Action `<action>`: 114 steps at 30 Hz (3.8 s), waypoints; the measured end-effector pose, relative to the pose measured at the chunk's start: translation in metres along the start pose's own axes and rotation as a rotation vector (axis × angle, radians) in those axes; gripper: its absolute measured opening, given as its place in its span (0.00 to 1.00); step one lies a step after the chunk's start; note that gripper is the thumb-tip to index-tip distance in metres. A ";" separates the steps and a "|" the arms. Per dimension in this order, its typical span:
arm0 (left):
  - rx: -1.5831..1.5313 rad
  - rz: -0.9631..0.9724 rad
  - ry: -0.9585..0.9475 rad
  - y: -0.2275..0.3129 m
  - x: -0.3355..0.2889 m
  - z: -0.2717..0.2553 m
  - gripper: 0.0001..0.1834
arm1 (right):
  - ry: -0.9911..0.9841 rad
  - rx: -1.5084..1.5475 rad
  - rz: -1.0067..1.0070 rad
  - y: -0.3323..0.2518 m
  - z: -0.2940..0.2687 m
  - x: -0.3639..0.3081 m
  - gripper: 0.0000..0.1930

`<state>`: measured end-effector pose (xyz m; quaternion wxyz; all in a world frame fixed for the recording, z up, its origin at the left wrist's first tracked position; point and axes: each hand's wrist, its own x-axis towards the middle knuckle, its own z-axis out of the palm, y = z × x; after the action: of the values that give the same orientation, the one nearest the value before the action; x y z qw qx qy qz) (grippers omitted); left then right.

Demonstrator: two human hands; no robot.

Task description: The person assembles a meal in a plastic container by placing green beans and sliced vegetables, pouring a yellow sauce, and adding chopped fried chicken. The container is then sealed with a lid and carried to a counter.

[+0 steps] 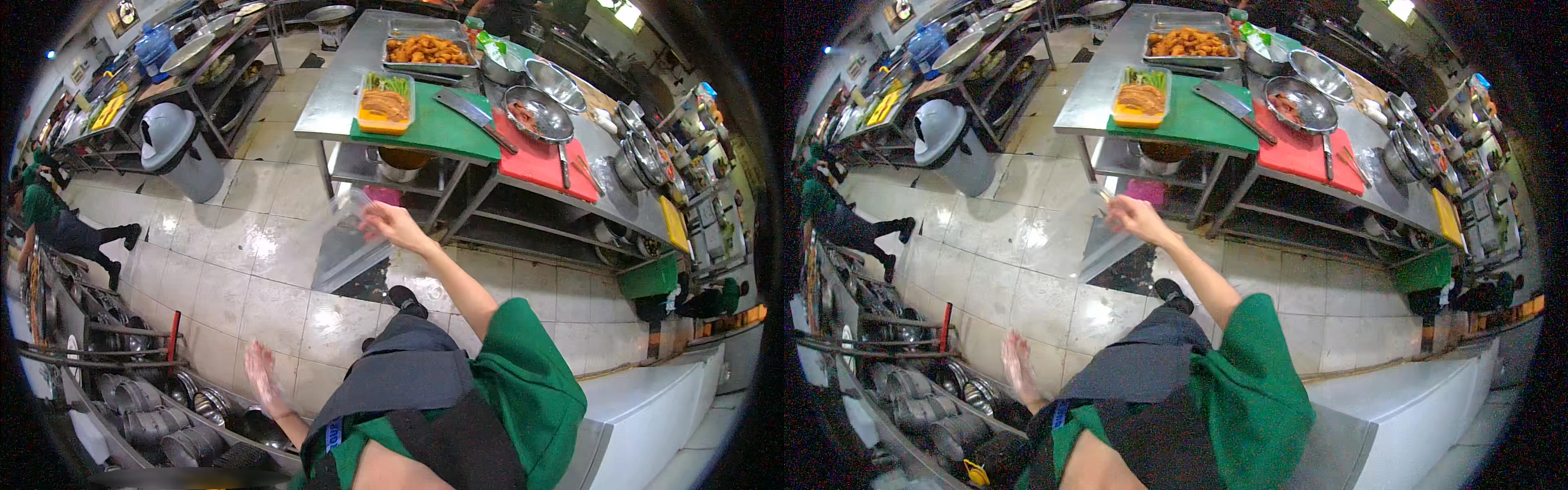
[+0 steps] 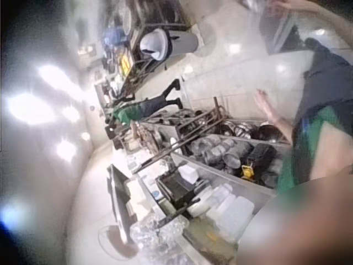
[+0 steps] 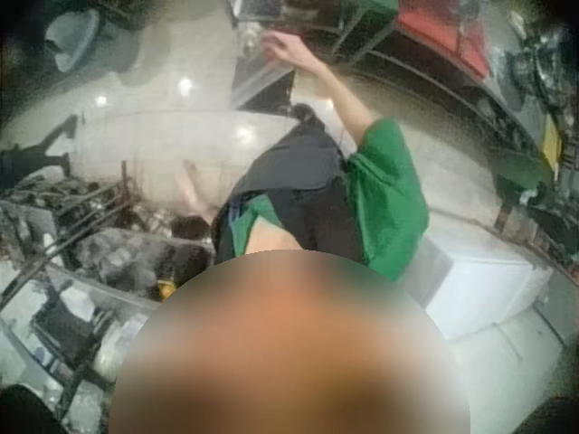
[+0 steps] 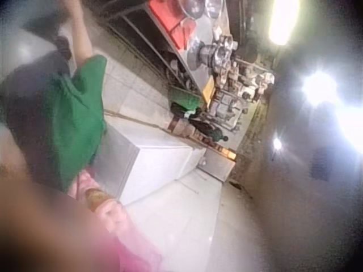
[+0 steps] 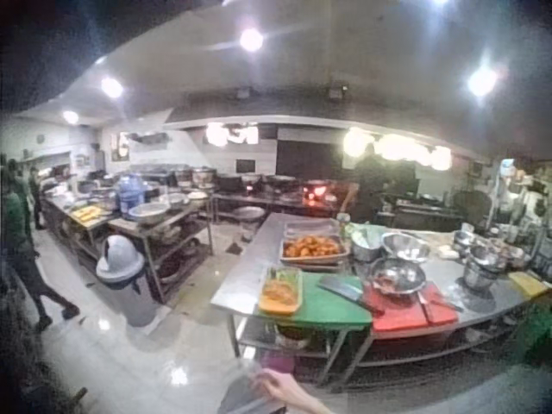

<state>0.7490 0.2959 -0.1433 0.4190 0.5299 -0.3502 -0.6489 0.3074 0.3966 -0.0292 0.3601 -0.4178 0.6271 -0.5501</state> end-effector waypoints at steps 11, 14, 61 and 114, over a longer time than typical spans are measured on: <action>-0.091 0.252 -0.399 0.055 0.094 0.373 0.26 | 0.837 -0.472 -0.415 -0.083 -0.259 -0.011 0.17; -0.048 0.244 -0.435 0.066 0.099 0.445 0.21 | 0.824 -0.687 -0.457 -0.075 -0.296 0.046 0.20; 1.068 0.413 -1.283 0.119 0.344 0.808 0.13 | 0.636 -0.533 0.200 0.081 -0.353 0.351 0.12; 0.382 -0.339 -0.711 0.095 0.193 0.582 0.17 | 0.403 0.510 0.463 0.055 -0.217 0.182 0.20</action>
<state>0.1773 0.0871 -0.0211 0.0544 0.3915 -0.4945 -0.7741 0.0313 0.3165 -0.0531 0.4364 -0.0465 0.6060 -0.6634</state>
